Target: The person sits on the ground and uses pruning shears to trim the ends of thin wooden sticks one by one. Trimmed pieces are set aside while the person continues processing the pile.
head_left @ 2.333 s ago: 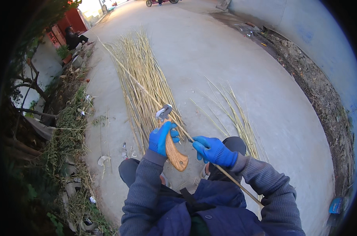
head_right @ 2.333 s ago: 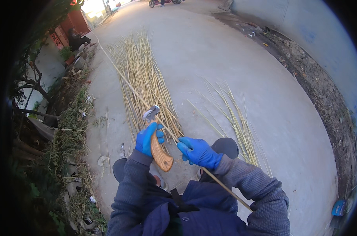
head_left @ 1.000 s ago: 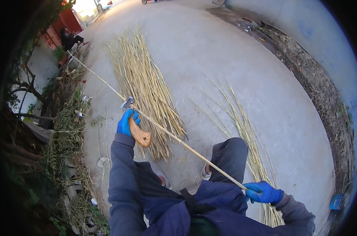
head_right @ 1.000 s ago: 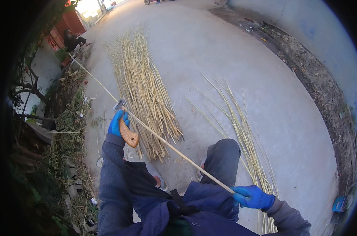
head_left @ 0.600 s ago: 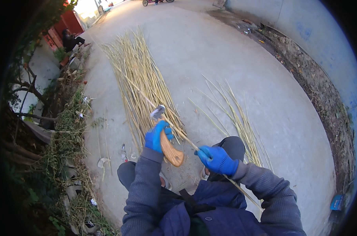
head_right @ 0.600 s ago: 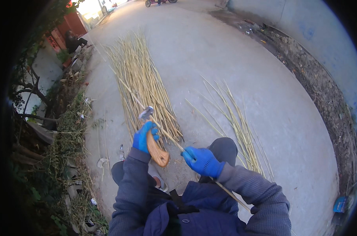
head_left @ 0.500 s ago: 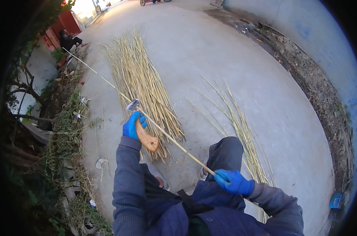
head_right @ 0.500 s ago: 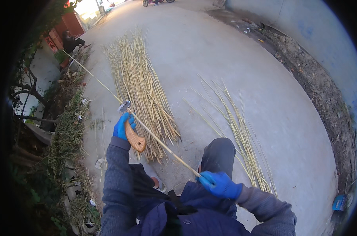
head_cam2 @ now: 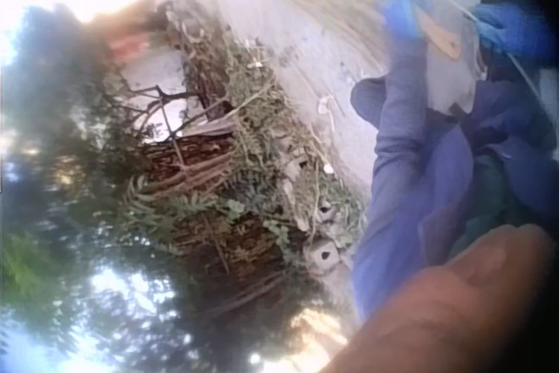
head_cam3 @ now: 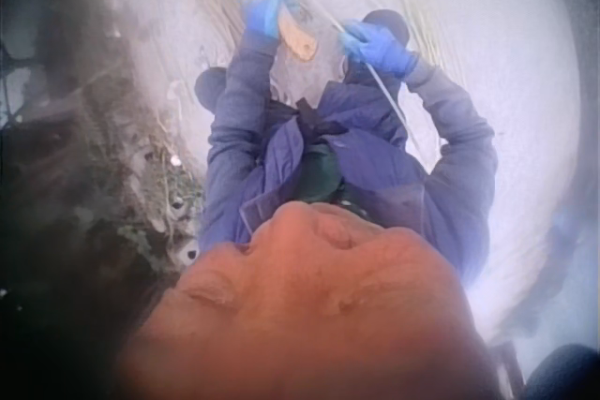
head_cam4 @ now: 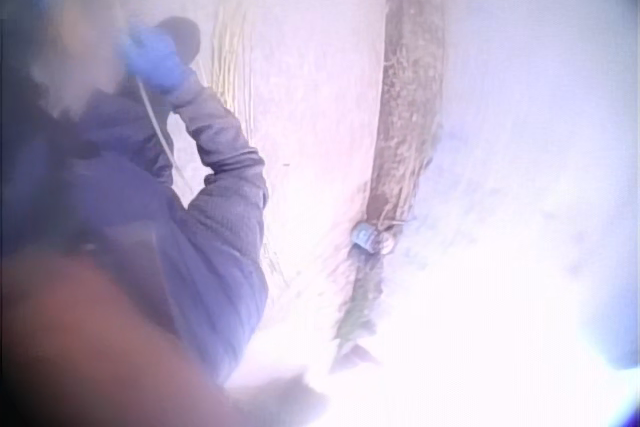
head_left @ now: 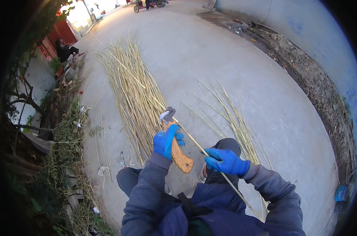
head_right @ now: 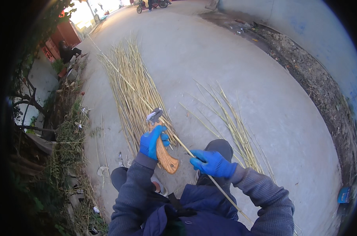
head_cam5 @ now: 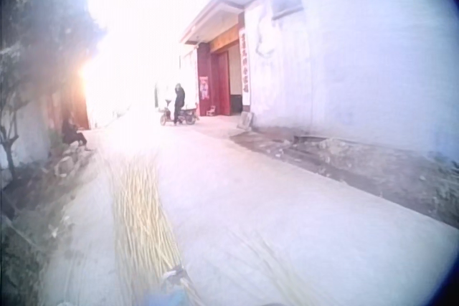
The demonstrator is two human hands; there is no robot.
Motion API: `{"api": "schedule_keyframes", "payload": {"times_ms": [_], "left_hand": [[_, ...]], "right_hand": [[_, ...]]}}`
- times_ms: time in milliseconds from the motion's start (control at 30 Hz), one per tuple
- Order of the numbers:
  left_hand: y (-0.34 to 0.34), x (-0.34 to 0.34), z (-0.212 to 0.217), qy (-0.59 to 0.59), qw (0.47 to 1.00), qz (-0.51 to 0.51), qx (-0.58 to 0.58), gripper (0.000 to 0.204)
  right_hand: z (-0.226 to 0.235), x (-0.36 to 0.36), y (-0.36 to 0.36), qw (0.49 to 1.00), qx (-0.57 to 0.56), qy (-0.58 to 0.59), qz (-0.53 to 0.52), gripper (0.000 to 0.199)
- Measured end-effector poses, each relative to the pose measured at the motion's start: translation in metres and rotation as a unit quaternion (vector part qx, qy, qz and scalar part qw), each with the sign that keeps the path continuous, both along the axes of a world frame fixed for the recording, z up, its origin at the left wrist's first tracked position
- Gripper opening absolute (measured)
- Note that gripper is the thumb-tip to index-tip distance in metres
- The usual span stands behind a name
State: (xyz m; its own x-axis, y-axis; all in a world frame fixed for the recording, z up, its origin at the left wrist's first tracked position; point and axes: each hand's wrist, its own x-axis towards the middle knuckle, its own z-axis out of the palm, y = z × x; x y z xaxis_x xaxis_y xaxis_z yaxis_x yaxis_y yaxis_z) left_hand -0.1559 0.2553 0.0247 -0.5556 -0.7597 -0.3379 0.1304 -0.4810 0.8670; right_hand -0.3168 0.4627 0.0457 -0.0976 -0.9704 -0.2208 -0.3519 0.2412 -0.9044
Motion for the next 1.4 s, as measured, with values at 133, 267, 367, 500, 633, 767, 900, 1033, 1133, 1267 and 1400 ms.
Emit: {"api": "schedule_keyframes", "payload": {"times_ms": [133,267,367,500,633,767,900,1033,1133,1267,1400], "left_hand": [[0.023,-0.006,0.000,-0.001,1.000,-0.002,0.019,0.034],[-0.043,0.015,0.009,0.010,1.000,0.011,0.014,0.037],[-0.109,0.042,0.021,0.064,0.993,0.038,-0.087,0.039],[-0.195,0.089,0.037,0.004,0.983,0.144,-0.112,0.042],[-0.262,0.145,0.038,-0.026,0.959,0.246,-0.140,0.051],[-0.325,0.215,0.049,-0.010,0.936,0.319,-0.148,0.061],[-0.356,0.274,0.060,-0.032,0.936,0.311,-0.163,0.067],[-0.337,0.278,0.022,-0.063,0.953,0.221,-0.196,0.070],[-0.307,0.259,-0.024,-0.104,0.968,0.154,-0.168,0.072],[-0.272,0.221,-0.081,-0.127,0.981,0.046,-0.136,0.070],[-0.245,0.190,-0.127,-0.161,0.980,-0.046,-0.111,0.077]], "right_hand": [[-0.017,0.007,-0.048,0.997,-0.035,0.043,-0.055,0.026],[-0.027,0.017,0.005,0.981,-0.140,0.123,-0.051,0.019],[-0.029,0.023,0.080,0.992,-0.086,0.052,-0.071,0.019],[-0.036,0.018,0.173,0.988,-0.021,0.150,-0.026,0.015],[-0.052,0.006,0.261,0.938,-0.060,0.342,-0.010,0.010],[-0.075,-0.001,0.336,0.887,-0.014,0.460,-0.044,0.011],[-0.087,-0.015,0.351,0.862,0.005,0.504,-0.062,0.016],[-0.083,-0.044,0.304,0.861,-0.013,0.503,-0.079,0.010],[-0.078,-0.073,0.260,0.828,-0.086,0.538,-0.133,0.005],[-0.082,-0.114,0.223,0.842,-0.085,0.519,-0.122,0.006],[-0.129,-0.141,0.202,0.854,-0.021,0.500,-0.142,0.013]]}}
